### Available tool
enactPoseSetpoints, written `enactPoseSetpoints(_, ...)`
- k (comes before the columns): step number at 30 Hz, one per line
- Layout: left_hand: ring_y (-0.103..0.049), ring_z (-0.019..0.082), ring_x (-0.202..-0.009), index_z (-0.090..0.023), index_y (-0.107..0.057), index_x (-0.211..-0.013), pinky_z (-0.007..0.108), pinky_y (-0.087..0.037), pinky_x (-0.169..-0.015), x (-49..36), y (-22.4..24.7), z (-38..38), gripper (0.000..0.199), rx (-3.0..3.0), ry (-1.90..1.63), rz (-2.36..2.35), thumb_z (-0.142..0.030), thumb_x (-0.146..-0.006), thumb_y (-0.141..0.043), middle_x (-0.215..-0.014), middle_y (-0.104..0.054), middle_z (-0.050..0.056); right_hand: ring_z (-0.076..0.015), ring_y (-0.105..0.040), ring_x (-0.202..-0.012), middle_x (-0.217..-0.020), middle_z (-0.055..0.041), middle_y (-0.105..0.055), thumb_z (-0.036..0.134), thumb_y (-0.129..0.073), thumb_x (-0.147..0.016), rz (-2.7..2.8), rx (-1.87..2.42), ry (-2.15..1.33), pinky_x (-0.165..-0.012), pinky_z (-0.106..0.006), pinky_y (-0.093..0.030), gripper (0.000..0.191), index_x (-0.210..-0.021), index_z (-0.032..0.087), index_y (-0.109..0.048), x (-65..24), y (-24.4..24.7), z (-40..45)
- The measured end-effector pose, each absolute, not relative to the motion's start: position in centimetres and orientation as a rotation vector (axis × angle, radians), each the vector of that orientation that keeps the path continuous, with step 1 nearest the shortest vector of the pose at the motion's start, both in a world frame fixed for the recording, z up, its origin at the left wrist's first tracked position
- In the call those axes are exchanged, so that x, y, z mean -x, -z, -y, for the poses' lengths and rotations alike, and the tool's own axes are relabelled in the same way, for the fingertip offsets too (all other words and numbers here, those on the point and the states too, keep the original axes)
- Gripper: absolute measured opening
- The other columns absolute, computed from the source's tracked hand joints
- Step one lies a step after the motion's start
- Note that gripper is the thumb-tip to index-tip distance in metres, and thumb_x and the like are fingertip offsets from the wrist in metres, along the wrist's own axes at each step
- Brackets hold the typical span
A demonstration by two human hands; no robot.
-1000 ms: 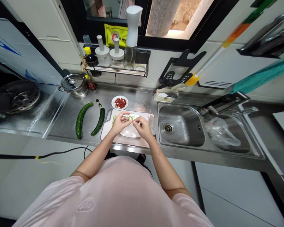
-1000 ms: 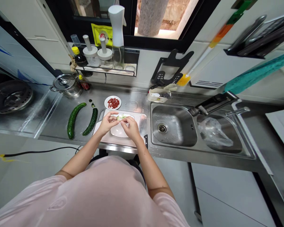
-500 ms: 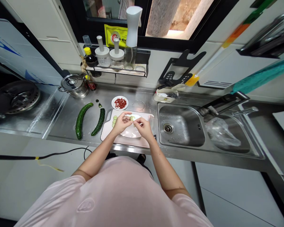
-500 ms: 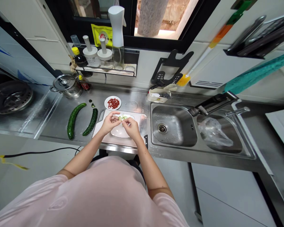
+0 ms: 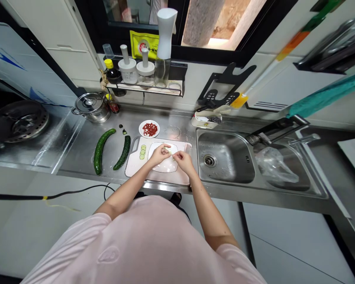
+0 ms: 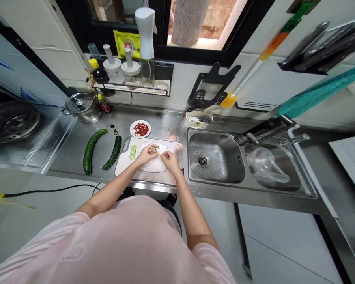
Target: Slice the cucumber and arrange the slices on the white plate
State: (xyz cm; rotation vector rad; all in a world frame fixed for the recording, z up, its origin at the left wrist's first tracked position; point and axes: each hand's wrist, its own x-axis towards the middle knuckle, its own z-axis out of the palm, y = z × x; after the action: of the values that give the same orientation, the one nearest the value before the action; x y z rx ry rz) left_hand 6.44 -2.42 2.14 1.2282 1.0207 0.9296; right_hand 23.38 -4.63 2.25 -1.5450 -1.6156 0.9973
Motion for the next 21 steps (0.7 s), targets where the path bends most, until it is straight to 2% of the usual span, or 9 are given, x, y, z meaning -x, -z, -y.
enactPoseSetpoints(9, -0.055, 0.009, -0.064, -0.018, -0.057, -0.103, 0.020, -0.042, -0.064, -7.8, 4.1, 1.0, 0.037, -1.430, -0.748, -1.275, -0.016, -0.066, -0.064, -0.069, -0.057, -0.004, -0.0138, -0.055, -0.063, -0.068, -0.0024, -0.065, 0.029, -0.053, -0.075, 1.723, 1.792, -0.944, -0.060, -0.022, -0.037, 0.019, -0.076, 0.016, -0.066, -24.0, 2.6, 4.2)
enactPoseSetpoints(15, -0.058, 0.012, -0.068, -0.020, -0.059, -0.103, 0.022, -0.044, -0.066, -8.4, 4.2, 0.5, 0.036, -1.595, -0.603, -1.394, -0.016, -0.068, -0.062, -0.072, -0.061, -0.003, -0.0139, -0.055, -0.067, -0.073, -0.0028, -0.066, 0.028, -0.050, -0.081, 1.860, 1.925, -0.818, -0.062, -0.021, -0.036, 0.020, -0.081, 0.017, -0.066, -23.8, 2.6, 4.3)
enactPoseSetpoints(21, -0.059, 0.013, -0.070, -0.018, -0.060, -0.105, 0.023, -0.044, -0.068, -8.7, 3.6, 0.3, 0.035, -1.707, -0.529, -1.416, -0.013, -0.070, -0.060, -0.074, -0.062, 0.000, -0.0151, -0.056, -0.079, -0.090, -0.0062, -0.066, 0.029, -0.048, -0.086, 1.972, 2.029, -0.689, -0.067, -0.022, -0.034, 0.022, -0.089, 0.016, -0.066, -23.3, 2.0, 4.6)
